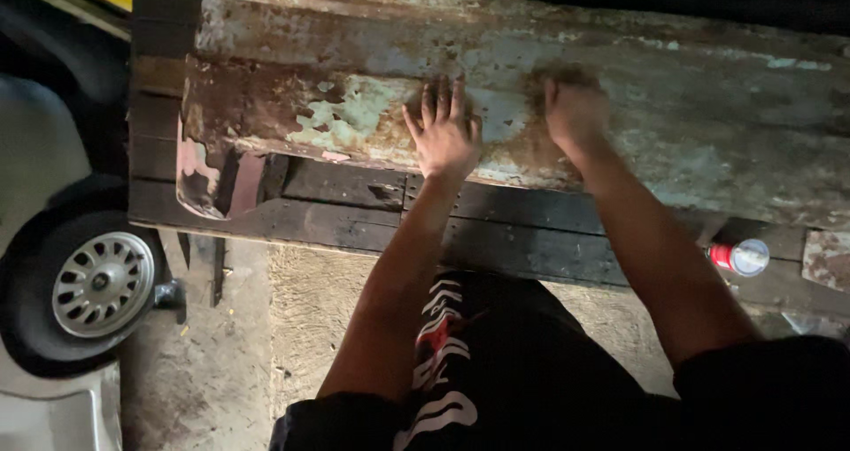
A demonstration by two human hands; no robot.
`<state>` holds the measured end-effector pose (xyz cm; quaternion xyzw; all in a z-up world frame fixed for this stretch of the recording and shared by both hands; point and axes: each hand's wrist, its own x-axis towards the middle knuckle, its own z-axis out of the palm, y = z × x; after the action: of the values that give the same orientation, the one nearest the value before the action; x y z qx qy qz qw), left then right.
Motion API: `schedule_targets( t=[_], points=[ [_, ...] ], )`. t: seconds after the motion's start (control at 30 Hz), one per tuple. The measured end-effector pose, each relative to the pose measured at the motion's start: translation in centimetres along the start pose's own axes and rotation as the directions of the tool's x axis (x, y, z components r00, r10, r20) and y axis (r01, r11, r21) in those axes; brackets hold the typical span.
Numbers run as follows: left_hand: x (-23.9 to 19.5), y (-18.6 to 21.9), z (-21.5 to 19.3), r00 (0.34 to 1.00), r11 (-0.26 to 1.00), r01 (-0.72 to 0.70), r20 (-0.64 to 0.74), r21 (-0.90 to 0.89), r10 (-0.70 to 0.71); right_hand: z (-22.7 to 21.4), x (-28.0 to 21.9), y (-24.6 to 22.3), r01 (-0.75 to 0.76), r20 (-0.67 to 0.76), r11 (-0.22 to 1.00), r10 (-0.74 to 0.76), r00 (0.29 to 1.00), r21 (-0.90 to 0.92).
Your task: The person picks up a sanding block and a small container, then uses the sanding block to scrub a large, rusty metal panel resting on a wooden workbench. The person repeatedly rubs the sanding block across the surface to remove rust and old paint.
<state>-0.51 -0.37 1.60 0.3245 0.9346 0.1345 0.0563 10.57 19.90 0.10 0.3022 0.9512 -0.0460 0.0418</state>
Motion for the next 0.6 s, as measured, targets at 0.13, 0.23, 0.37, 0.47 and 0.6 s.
schedule_targets(
  t=[0.13, 0.23, 0.37, 0.47, 0.6],
  points=[
    [0.6, -0.8, 1.2, 0.989, 0.994, -0.109, -0.095, 0.008, 0.11, 1.9, -8.1, -1.3, 0.205, -0.441, 0.977, -0.16, 0.883, 0.056],
    [1.4, -3.5, 1.1, 0.953, 0.961, -0.277, -0.135, -0.018, 0.273, 2.5, -9.9, -2.1, 0.19, -0.471, 0.981, -0.144, 0.87, 0.05],
    [1.8, -5.6, 0.9, 0.903, 0.907, -0.421, -0.102, -0.013, 0.418, 2.2, -3.3, -1.5, 0.128, -0.277, 0.989, -0.103, 0.955, 0.073],
    [2.0, -5.3, 0.7, 0.899, 0.906, -0.419, -0.113, 0.055, 0.423, 2.0, -0.6, -1.6, 0.117, -0.312, 0.986, -0.076, 0.947, 0.116],
    [1.7, -5.1, 0.8, 0.925, 0.928, -0.373, -0.068, 0.018, 0.374, 2.6, -6.8, -3.0, 0.14, -0.279, 0.981, -0.098, 0.955, 0.134]
  ],
)
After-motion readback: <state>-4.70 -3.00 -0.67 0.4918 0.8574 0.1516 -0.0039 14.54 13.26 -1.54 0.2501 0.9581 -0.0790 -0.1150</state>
